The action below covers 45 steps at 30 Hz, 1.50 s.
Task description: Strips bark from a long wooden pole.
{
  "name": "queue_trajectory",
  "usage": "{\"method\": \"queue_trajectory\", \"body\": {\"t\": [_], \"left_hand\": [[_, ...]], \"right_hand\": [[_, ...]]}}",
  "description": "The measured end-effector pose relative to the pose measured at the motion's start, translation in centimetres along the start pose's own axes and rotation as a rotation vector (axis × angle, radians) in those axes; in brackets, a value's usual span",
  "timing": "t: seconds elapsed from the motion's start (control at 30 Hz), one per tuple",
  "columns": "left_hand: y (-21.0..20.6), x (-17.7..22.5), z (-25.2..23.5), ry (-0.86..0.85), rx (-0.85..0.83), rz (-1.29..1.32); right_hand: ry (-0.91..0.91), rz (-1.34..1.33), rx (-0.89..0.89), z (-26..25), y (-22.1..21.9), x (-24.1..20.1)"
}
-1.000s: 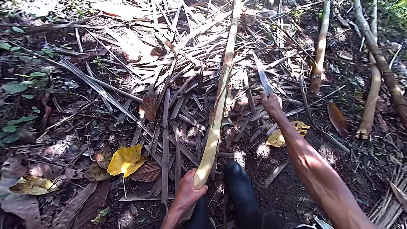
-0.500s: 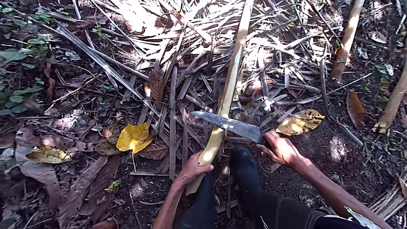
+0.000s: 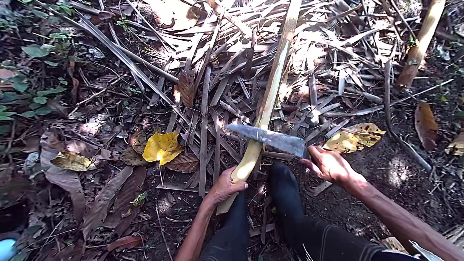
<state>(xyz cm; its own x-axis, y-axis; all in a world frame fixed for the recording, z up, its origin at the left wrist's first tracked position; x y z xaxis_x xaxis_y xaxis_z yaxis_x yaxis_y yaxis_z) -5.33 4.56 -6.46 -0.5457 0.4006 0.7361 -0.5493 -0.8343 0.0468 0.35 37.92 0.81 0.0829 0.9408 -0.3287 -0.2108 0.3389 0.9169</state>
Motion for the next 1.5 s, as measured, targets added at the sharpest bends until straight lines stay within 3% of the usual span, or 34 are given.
{"method": "queue_trajectory", "body": {"t": [0.1,0.2,0.3,0.5,0.57,0.63,0.7,0.87,1.07,1.17,1.37,1.5], "left_hand": [[0.0,0.0,-0.1,0.006,0.013,0.000],[0.0,-0.1,0.0,0.009,0.014,-0.020],[-0.1,0.0,0.0,0.005,0.016,-0.017],[0.0,-0.2,0.0,0.010,0.011,-0.017],[0.0,-0.4,0.0,0.016,0.016,-0.013],[0.0,-0.3,0.0,0.008,0.020,-0.021],[0.1,-0.2,-0.1,0.005,0.019,-0.032],[-0.1,-0.2,-0.1,-0.003,-0.006,-0.035],[0.0,0.1,-0.1,-0.039,0.010,-0.120],[-0.2,0.1,-0.1,-0.044,0.020,-0.130],[-0.2,0.3,-0.2,-0.055,0.012,-0.164],[-0.2,0.2,-0.3,-0.050,0.003,-0.159]], "right_hand": [[0.080,0.078,-0.080,-0.4,0.2,-2.0],[-0.141,0.052,0.120,-4.3,2.1,3.7],[-0.187,0.088,0.309,-7.1,4.2,8.5],[0.066,0.192,0.187,-8.7,3.8,3.7],[-0.088,0.150,0.192,-10.2,3.4,5.9],[-0.407,0.095,0.190,-12.6,4.5,9.9],[-0.521,0.052,0.253,-13.6,6.3,12.2],[-0.199,0.005,0.269,-8.0,7.5,6.9],[0.102,0.258,-0.182,-3.0,7.5,-1.5],[0.275,0.386,-0.212,-1.3,8.1,-4.1],[0.227,0.446,-0.180,-3.1,9.7,-4.0],[0.339,0.519,-0.114,-1.9,10.5,-6.7]]}}
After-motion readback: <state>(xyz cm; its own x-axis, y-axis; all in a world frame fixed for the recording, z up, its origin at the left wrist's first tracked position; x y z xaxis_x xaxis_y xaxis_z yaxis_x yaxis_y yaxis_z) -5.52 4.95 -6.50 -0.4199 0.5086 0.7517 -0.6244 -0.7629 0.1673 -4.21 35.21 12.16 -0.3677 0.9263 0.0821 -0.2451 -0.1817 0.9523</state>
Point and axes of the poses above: each hand's wrist, its own z-axis away from the middle knuckle, its own y-axis out of the back of the hand, x = y × z, the point moved 7 cm from there along -z, towards the middle knuckle, and after that the axes turned 14 degrees about x, right-handed, at the moved point
